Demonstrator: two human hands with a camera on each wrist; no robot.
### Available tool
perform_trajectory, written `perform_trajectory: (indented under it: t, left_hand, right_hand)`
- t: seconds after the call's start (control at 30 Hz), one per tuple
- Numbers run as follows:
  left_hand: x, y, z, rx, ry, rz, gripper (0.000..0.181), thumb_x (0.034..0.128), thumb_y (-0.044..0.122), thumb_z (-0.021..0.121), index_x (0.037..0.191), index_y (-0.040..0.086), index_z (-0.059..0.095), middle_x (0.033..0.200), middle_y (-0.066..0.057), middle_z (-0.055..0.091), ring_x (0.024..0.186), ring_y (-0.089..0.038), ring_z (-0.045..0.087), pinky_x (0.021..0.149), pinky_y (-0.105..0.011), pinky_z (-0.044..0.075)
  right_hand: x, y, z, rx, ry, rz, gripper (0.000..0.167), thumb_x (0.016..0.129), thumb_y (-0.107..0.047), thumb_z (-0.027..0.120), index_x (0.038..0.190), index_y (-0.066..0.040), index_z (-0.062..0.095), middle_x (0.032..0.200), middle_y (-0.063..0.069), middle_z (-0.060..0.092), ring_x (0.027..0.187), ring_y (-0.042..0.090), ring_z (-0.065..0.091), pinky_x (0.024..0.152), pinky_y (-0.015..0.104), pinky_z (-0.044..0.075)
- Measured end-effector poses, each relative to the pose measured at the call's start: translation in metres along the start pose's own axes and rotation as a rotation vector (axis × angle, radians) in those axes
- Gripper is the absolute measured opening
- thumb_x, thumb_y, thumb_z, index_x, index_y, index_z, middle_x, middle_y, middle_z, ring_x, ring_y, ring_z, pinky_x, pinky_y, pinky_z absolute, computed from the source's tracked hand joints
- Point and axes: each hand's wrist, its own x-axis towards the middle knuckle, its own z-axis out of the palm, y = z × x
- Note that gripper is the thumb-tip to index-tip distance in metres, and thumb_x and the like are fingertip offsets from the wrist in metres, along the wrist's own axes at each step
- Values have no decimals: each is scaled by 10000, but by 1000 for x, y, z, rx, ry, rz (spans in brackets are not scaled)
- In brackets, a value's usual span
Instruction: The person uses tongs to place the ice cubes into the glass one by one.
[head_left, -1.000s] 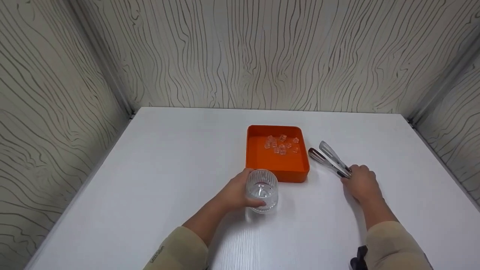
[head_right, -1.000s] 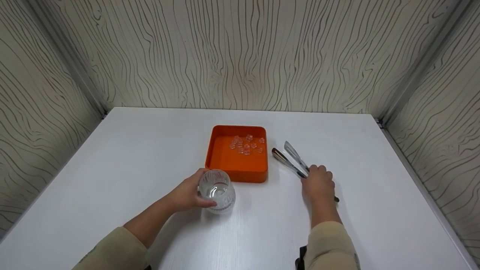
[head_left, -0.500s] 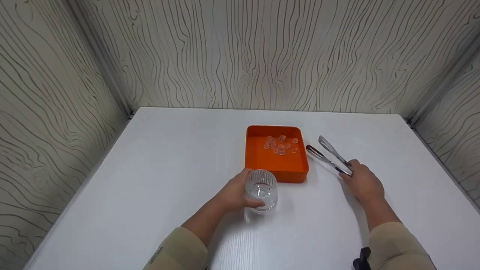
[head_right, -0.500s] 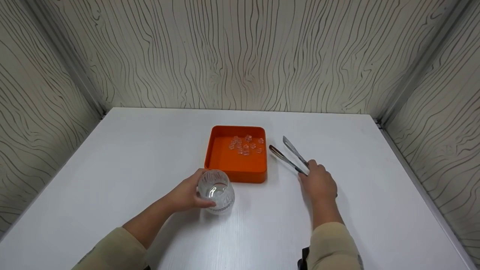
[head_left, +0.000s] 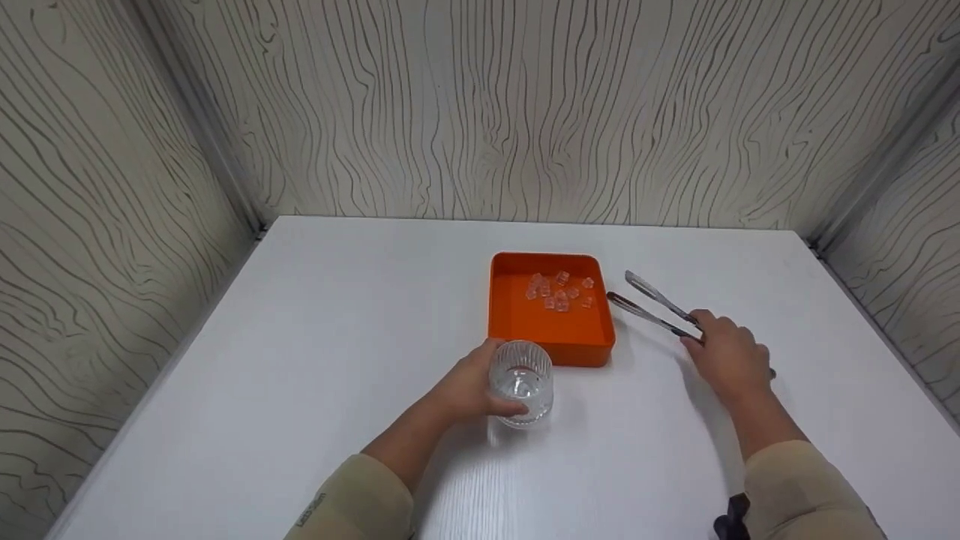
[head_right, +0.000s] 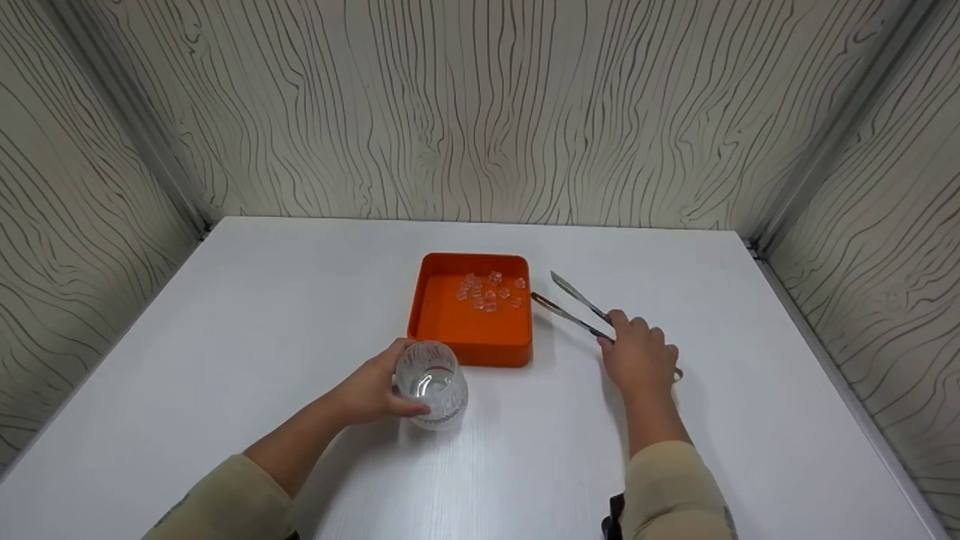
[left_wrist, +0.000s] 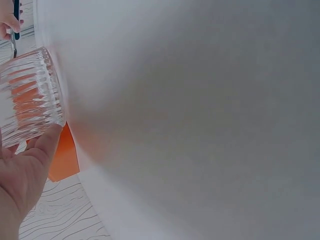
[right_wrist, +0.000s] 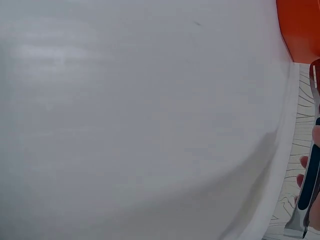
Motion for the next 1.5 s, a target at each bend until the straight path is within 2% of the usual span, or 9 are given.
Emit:
perform_trajectory:
  t: [0.13,0.23,0.53,0.73,1.0,1.13,1.3,1.5]
  left_hand:
    - [0,0,0,1,0,0,866,552,377,863,1260,308,370,1205,101,504,1110,-150,476,948,-410,432]
    - [-1,1,-1,3,-3,-2,863,555,377,862,1259,308,368,1208,101,502,1112,-150,473,953,-411,428]
    - [0,4,-1,15,-13,-8,838,561,352,864,1243,297,378,1195,105,507,1106,-141,477,959,-403,424]
    - [1,2,1,-8,-13,-26,853,548,377,864,1245,340,374,1211,126,500,1132,-138,470,963,-411,420]
    - [0,0,-1,3,-9,-19,849,554,403,855,1249,339,372,1226,116,497,1141,-144,466,956,-415,425]
    - [0,1,0,5,-9,-19,851,556,398,856,1254,335,373,1228,112,498,1141,-147,466,951,-413,430]
    - [1,1,-1,10,-9,-17,842,555,387,860,1243,330,378,1209,117,501,1124,-139,468,952,-405,430]
    - [1,1,-1,-10,-9,22,824,562,351,863,1233,323,385,1195,122,508,1105,-124,475,959,-395,423]
  right_hand:
    - [1,-1,-3,-64,12,19,425,889,-294,575,1262,-136,449,1038,225,498,930,448,420,665,662,348]
    - [1,-1,-7,-75,5,24,428,891,-302,570,1270,-152,438,1058,235,462,944,450,396,676,690,341]
    - [4,-1,-23,-54,52,-24,424,901,-286,559,1277,-136,429,1036,230,448,919,428,403,652,576,343]
    - [10,-9,-38,-47,64,-33,426,908,-256,548,1288,-118,414,1048,242,430,927,427,389,671,576,346]
    - [14,-25,-51,-43,21,-35,455,926,-314,518,1330,-162,375,1111,222,404,1002,426,366,681,637,368]
    - [14,-32,-56,-50,18,-68,446,923,-311,527,1320,-165,386,1096,214,415,989,415,374,695,586,353]
    - [18,-42,-59,-46,-27,-78,440,915,-318,542,1303,-163,403,1102,201,419,1000,402,372,696,567,355]
    - [23,-55,-58,-79,-85,-70,441,892,-334,575,1272,-163,431,1074,182,443,978,391,397,650,559,399]
